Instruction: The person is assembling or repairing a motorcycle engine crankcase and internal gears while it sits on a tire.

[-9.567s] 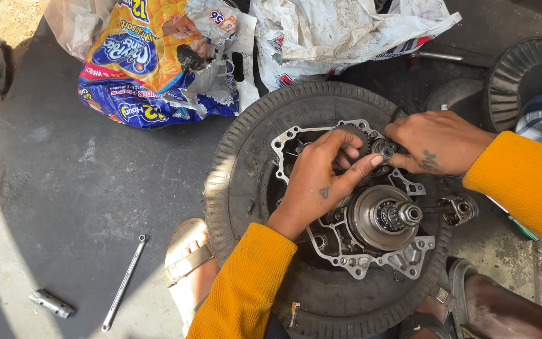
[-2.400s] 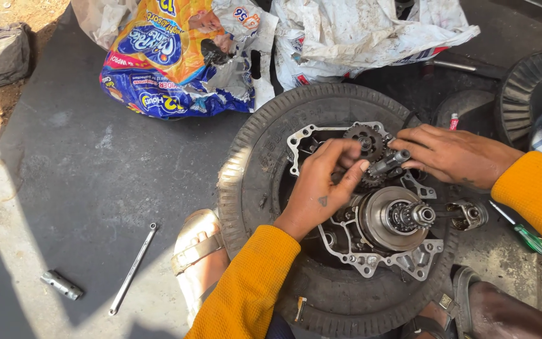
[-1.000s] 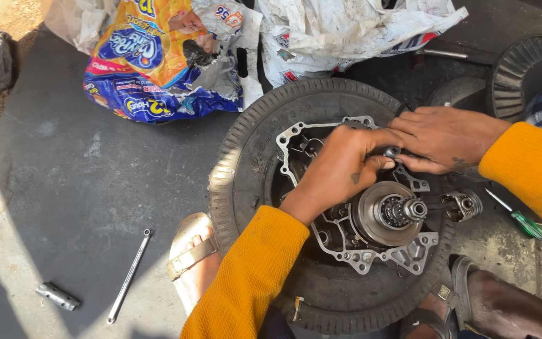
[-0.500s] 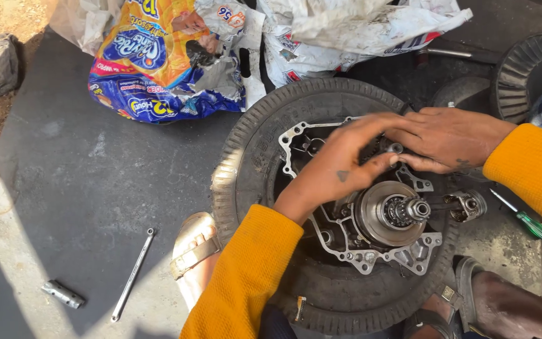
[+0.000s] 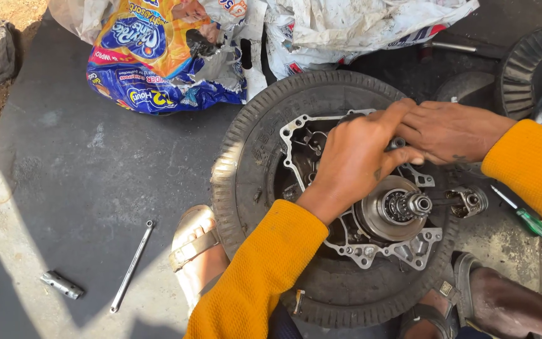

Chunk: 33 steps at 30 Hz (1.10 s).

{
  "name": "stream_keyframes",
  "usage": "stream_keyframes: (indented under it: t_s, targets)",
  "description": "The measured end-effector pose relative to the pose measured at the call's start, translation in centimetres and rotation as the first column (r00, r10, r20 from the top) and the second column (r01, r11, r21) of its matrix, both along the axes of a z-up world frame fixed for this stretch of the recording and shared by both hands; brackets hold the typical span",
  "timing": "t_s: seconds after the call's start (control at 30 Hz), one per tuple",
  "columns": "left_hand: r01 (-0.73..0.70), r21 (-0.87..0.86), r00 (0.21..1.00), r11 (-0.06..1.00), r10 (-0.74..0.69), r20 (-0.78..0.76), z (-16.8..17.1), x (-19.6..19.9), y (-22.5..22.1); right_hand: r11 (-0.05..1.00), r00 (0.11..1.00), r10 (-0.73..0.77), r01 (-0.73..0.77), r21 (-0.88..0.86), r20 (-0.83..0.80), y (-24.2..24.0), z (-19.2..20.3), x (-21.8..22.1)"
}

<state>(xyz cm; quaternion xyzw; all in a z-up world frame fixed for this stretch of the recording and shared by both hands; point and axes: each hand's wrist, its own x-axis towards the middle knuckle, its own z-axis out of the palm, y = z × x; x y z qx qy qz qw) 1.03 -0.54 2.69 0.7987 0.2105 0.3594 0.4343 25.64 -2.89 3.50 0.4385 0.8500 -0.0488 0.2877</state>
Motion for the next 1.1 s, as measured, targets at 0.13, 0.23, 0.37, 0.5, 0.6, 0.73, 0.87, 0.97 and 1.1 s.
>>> stream_keyframes:
  t_s: [0.13,0.23,0.37,0.5,0.6,0.73,0.87,0.97,1.1]
  targets:
    - [-0.096,0.008,0.991,0.995,0.094,0.093,-2.1,0.0,-0.2,0.997,0.995,0.071,-0.068,0.048,-0.073,0.1,0.4,-0.2]
    - [-0.089,0.025,0.983,0.996,0.084,0.161,-2.7,-1.0,-0.4,0.994,0.994,0.088,-0.083,0.075,-0.069,-0.1,0.6,-0.4]
    - [-0.072,-0.061,0.991,0.996,0.079,0.110,-2.8,-2.5,-0.3,0.982,0.986,0.157,-0.162,0.094,0.056,0.3,0.6,-0.8]
    - [-0.068,-0.116,0.994,0.991,0.077,0.078,-3.7,-3.5,-0.3,0.965,0.977,0.212,-0.207,0.162,-0.012,0.1,-0.2,0.0]
    - [-0.067,-0.146,0.993,0.987,0.080,0.082,-3.6,-4.8,-0.2,0.963,0.973,0.222,-0.209,0.171,-0.062,0.0,-0.9,0.5]
    - [-0.272,-0.172,0.962,0.947,0.261,-0.082,-3.7,-7.0,0.2,0.989,0.991,0.095,-0.083,0.124,-0.092,-0.3,-1.4,0.5]
    - [-0.464,-0.254,0.885,0.849,0.454,-0.099,-7.3,-9.4,0.7,0.996,0.993,-0.093,0.094,0.010,-0.077,-0.8,-1.5,0.3]
    - [-0.513,-0.370,0.839,0.775,0.543,-0.025,-8.8,-10.3,0.4,0.991,0.989,-0.128,0.130,0.017,-0.076,-1.0,-1.1,0.1]
    - [-0.575,-0.364,0.807,0.732,0.581,-0.107,-6.8,-10.4,-0.2,0.985,0.983,-0.163,0.167,0.048,-0.079,-1.4,-1.7,-0.1]
